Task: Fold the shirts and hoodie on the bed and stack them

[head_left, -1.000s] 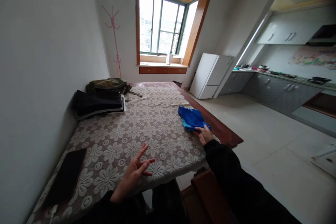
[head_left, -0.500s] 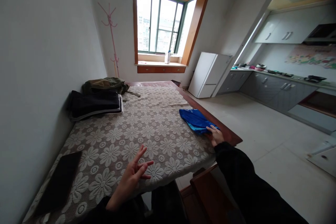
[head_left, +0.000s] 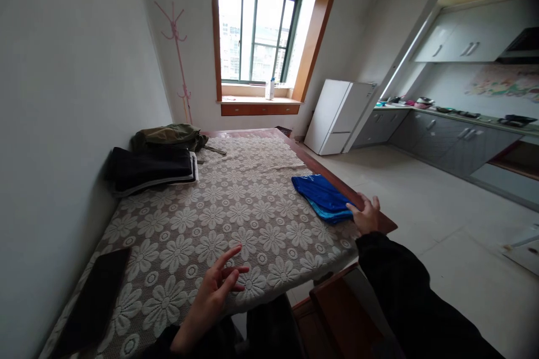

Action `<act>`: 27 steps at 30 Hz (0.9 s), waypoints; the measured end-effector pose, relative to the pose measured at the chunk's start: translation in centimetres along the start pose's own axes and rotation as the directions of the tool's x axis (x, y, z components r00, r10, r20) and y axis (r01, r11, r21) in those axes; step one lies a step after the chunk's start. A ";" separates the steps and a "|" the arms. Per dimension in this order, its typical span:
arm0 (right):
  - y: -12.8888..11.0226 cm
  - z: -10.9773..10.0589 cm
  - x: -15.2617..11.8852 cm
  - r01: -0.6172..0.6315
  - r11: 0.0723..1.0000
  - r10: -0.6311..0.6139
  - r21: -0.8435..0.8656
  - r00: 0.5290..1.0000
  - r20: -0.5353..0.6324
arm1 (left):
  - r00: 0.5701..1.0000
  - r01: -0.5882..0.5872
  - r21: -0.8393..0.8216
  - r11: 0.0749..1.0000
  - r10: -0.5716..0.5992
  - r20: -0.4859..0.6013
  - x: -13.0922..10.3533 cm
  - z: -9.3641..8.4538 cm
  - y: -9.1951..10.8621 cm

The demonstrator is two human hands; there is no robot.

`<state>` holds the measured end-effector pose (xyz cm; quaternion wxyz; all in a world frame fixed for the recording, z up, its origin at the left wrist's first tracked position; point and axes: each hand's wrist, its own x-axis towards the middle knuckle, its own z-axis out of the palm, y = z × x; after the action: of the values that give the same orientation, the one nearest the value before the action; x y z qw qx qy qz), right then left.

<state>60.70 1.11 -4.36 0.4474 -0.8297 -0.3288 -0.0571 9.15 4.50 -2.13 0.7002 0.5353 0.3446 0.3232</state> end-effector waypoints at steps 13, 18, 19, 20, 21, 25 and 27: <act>-3.2 11.4 3.8 0.629 0.760 -0.373 -0.161 0.626 0.685 | 0.721 0.177 0.790 0.587 0.469 -0.509 -1.6 -7.8 2.1; -0.5 13.2 1.2 0.688 0.686 -0.400 -0.239 0.630 0.666 | 0.584 0.692 0.705 0.159 0.452 -0.675 -2.3 -15.9 4.5; -0.2 13.2 1.0 0.692 0.678 -0.413 -0.248 0.637 0.651 | 0.576 0.734 0.665 0.137 0.392 -0.717 -2.3 -16.7 4.6; 0.0 13.2 1.0 0.695 0.672 -0.420 -0.254 0.641 0.642 | 0.578 0.755 0.645 0.121 0.342 -0.741 -2.3 -17.2 4.6; 0.1 13.2 0.9 0.696 0.670 -0.421 -0.259 0.644 0.639 | 0.587 0.760 0.641 0.108 0.310 -0.748 -2.3 -17.5 4.5; 0.2 13.4 1.0 0.695 0.671 -0.409 -0.259 0.638 0.652 | 0.635 0.724 0.686 0.070 0.323 -0.702 -2.2 -17.8 4.3; 0.4 13.7 1.0 0.694 0.672 -0.416 -0.258 0.642 0.644 | 0.652 0.706 0.704 0.072 0.322 -0.686 -2.3 -17.9 4.3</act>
<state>59.00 12.09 -12.37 0.0725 -0.7454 -0.6612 -0.0434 -7.31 12.97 -0.98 -0.0038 0.6185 0.7826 0.0713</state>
